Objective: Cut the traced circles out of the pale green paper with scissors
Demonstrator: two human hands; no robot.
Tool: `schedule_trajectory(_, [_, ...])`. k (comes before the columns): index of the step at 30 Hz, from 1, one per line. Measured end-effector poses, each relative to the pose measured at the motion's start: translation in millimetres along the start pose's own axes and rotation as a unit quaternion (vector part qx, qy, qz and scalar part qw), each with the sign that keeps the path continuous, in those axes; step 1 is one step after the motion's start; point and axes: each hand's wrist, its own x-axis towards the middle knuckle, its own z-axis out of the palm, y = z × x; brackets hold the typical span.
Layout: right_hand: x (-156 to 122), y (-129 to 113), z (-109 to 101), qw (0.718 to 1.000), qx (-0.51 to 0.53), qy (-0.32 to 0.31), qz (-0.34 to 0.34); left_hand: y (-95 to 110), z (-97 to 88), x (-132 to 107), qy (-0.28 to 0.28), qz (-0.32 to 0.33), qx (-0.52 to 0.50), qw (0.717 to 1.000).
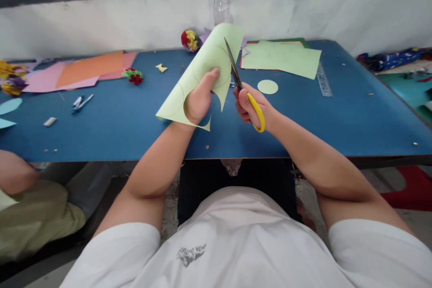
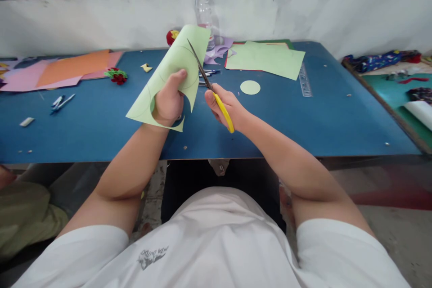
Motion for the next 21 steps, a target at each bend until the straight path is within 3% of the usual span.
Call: schedule_trajectory(21, [2.0, -2.6, -0.4, 1.000, -0.018, 0.006, -0.008, 4.4, -3.6, 4.9, 0.021, -0.015, 0.002, 1.000])
